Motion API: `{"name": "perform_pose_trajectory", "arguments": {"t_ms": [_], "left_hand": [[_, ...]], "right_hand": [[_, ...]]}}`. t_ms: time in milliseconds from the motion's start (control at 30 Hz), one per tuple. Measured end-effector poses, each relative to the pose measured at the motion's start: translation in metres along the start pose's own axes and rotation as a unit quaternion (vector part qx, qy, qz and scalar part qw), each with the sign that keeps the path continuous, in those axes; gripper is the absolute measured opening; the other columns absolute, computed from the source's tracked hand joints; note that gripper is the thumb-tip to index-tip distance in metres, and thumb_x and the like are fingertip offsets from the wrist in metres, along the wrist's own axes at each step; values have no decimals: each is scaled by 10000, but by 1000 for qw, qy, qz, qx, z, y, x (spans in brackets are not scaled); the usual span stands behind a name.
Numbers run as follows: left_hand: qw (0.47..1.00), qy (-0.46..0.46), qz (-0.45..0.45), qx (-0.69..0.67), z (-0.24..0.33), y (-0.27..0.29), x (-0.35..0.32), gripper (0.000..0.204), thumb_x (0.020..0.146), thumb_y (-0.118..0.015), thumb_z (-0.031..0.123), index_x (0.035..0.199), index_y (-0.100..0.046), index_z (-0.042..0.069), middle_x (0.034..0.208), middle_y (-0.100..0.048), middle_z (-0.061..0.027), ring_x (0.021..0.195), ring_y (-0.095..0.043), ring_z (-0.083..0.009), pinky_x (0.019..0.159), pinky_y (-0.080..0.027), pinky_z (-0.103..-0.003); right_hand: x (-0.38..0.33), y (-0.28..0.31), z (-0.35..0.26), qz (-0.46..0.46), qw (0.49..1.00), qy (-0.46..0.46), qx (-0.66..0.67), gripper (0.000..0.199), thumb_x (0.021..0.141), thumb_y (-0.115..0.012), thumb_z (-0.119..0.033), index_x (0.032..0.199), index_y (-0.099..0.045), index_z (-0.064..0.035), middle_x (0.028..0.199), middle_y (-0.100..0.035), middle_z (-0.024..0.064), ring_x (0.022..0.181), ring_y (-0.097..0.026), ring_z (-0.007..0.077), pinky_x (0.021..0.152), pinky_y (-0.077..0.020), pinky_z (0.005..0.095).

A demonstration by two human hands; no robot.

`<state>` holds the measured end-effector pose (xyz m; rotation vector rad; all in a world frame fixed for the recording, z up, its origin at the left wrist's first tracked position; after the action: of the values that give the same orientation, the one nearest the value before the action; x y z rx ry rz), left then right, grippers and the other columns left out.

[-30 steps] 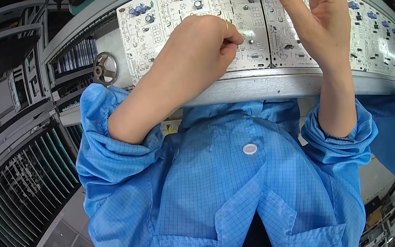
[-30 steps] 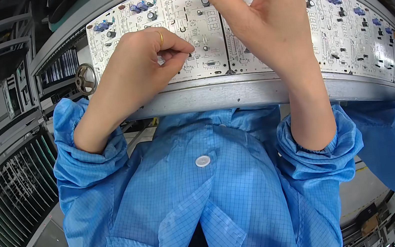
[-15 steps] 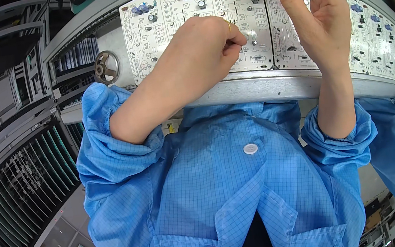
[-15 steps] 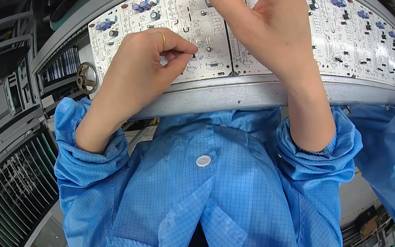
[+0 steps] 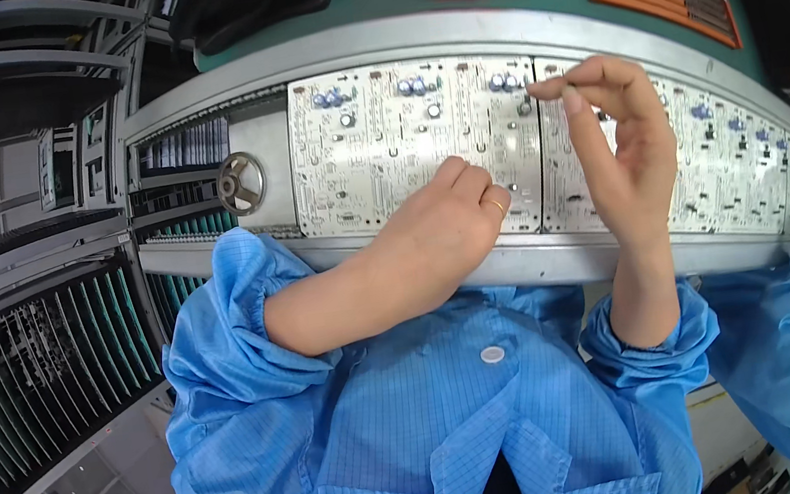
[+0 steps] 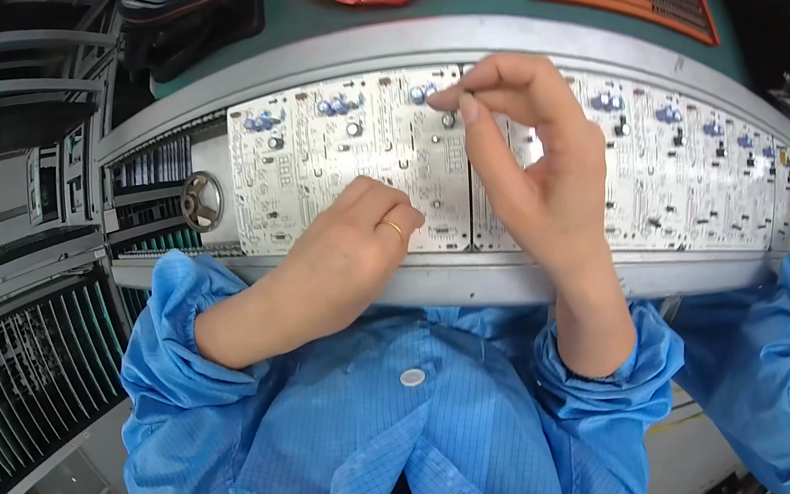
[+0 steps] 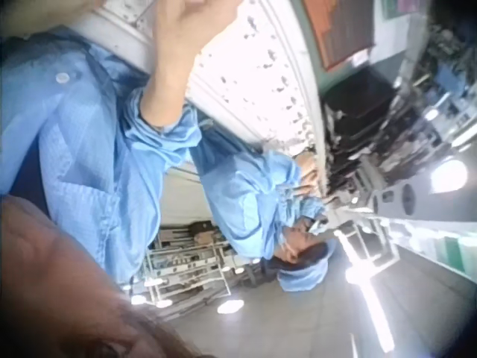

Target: Manually inserting electronic components into several printed circuit boards at an assembly station.

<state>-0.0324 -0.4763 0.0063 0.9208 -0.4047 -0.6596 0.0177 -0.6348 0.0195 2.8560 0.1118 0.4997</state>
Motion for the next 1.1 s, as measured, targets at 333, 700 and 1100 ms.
{"name": "perform_pose_trajectory", "arguments": {"t_ms": [333, 700, 1100], "left_hand": [[954, 13, 228, 195, -99, 104, 129, 145, 831, -663, 40, 937, -717, -44, 868, -713, -207, 772, -690, -375, 741, -559, -423], [962, 76, 157, 212, -141, 98, 184, 76, 724, -662, 25, 717, -715, -28, 757, -664, -271, 785, -698, -411, 744, -557, -466], [968, 168, 166, -87, -86, 139, 130, 140, 732, -663, 54, 786, -723, -60, 734, -678, -257, 716, -710, -337, 700, -553, -395]], "right_hand": [[5, 2, 10, 25, 998, -46, 35, 155, 953, -593, 16, 1107, -581, 11, 985, -753, 89, 941, -647, 100, 902, -460, 258], [8, 4, 24, -12, 995, -92, 22, 167, 1000, -568, -22, 1163, -560, 12, 1036, -738, 119, 1030, -663, 145, 976, -449, 292], [11, -12, -1, -99, 972, 0, -213, 149, 970, -621, -54, 1114, -613, -16, 1019, -753, 61, 999, -645, 142, 985, -411, 304]]}}
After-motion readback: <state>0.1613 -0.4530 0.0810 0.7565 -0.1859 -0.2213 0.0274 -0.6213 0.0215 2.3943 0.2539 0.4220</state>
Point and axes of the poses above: each hand's wrist, its own x-axis towards the middle knuckle, its own y-axis out of the back of the hand, z = x × y, the point moved 6 cm from there along x, towards the middle knuckle
